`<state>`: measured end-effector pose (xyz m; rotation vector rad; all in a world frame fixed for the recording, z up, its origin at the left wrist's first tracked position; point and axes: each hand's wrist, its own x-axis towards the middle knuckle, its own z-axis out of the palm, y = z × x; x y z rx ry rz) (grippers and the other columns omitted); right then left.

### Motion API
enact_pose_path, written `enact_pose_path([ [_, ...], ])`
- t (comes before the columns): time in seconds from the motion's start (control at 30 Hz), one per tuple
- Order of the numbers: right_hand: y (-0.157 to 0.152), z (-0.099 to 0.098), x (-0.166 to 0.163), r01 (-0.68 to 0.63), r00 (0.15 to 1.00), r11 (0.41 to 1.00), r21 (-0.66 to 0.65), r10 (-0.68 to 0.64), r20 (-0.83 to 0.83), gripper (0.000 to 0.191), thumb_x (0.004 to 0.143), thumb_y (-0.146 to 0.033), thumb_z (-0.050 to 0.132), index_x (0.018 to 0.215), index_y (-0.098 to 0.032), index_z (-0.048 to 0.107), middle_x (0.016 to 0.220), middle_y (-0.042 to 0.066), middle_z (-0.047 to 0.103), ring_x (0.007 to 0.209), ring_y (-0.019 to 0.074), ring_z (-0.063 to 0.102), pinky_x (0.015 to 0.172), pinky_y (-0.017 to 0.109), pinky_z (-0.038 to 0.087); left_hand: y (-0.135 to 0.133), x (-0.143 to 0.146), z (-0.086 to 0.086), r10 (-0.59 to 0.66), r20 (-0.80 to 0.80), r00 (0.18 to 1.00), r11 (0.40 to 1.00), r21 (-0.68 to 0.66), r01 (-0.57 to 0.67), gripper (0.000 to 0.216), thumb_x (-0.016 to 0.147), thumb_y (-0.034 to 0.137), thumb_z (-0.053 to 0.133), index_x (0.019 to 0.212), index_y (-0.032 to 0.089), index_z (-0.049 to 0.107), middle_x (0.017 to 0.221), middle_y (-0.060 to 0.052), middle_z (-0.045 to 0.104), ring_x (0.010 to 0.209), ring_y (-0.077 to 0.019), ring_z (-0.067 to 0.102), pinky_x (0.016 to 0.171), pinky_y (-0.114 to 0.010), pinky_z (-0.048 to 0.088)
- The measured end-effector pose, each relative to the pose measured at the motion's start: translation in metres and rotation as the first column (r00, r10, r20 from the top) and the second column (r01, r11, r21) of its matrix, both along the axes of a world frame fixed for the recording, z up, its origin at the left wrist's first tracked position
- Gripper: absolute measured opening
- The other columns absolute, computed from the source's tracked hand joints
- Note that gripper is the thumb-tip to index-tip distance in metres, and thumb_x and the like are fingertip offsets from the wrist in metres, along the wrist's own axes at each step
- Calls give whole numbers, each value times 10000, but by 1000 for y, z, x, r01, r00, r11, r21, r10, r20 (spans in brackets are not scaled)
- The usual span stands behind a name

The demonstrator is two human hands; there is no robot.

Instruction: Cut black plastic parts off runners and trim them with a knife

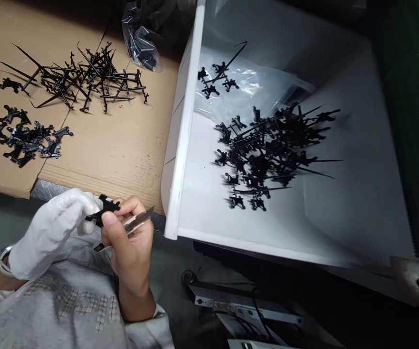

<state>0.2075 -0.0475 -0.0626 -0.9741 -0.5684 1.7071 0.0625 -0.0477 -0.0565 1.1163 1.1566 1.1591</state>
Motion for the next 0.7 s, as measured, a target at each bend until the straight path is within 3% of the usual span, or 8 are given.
enact_pose_path([
  [0.1, -1, 0, -1, 4, 1000, 1000, -20, -4, -3, 494, 871, -465, 955, 822, -276, 501, 646, -115, 445, 473, 62, 289, 438, 188, 317, 2, 3, -2, -10, 35, 999, 1000, 2, 10, 198, 984, 275, 779, 804, 218, 717, 730, 20, 762, 609, -95, 702, 612, -131, 584],
  [0.2, -3, -2, -2, 34, 999, 999, -22, -34, -2, 468, 872, -453, 963, 811, -264, 539, 614, -112, 472, 479, 69, 319, 442, 184, 338, -1, 7, -5, 13, 56, 998, 998, 55, -16, 122, 927, 182, 811, 853, 227, 726, 692, 42, 725, 553, -77, 632, 561, -115, 543],
  [0.3, -4, -4, -3, 87, 996, 996, 14, -87, 17, 431, 880, -434, 970, 797, -258, 585, 632, -97, 522, 494, 87, 395, 450, 196, 394, -7, 10, -9, 41, 64, 997, 996, 75, -45, 176, 900, 205, 887, 889, 242, 714, 633, 67, 637, 508, -85, 565, 499, -142, 514],
  [0.43, -2, -9, -4, 80, 990, 989, 128, -93, 103, 372, 880, -476, 981, 822, -252, 690, 756, -56, 600, 550, 96, 471, 492, 216, 434, -11, 11, -18, 123, -69, 990, 973, 205, -107, 144, 968, 323, 902, 1021, 264, 782, 776, 32, 753, 604, -98, 665, 607, -159, 591],
  [0.53, 0, -14, -3, 42, 985, 969, 244, -81, 155, 335, 879, -518, 984, 874, -266, 764, 779, -36, 625, 567, 109, 482, 533, 245, 459, -4, 7, -20, 171, -170, 971, 919, 382, -95, 150, 1047, 400, 834, 1036, 258, 783, 887, 25, 803, 707, -78, 732, 707, -126, 611],
  [0.63, 1, -17, 1, 38, 982, 949, 314, -94, 164, 298, 891, -513, 968, 919, -271, 796, 796, -14, 644, 570, 123, 482, 519, 259, 444, 5, 0, -19, 227, -256, 940, 805, 593, -33, 145, 1088, 299, 787, 985, 198, 783, 886, 24, 789, 786, -43, 757, 803, -76, 588],
  [0.7, 1, -18, 3, 15, 992, 951, 307, -52, 112, 234, 923, -468, 940, 963, -273, 816, 827, -9, 662, 536, 101, 447, 476, 241, 385, 9, -5, -19, 229, -279, 933, 775, 632, -1, 128, 1089, 252, 779, 976, 197, 805, 892, 19, 797, 803, -50, 767, 813, -93, 598],
])
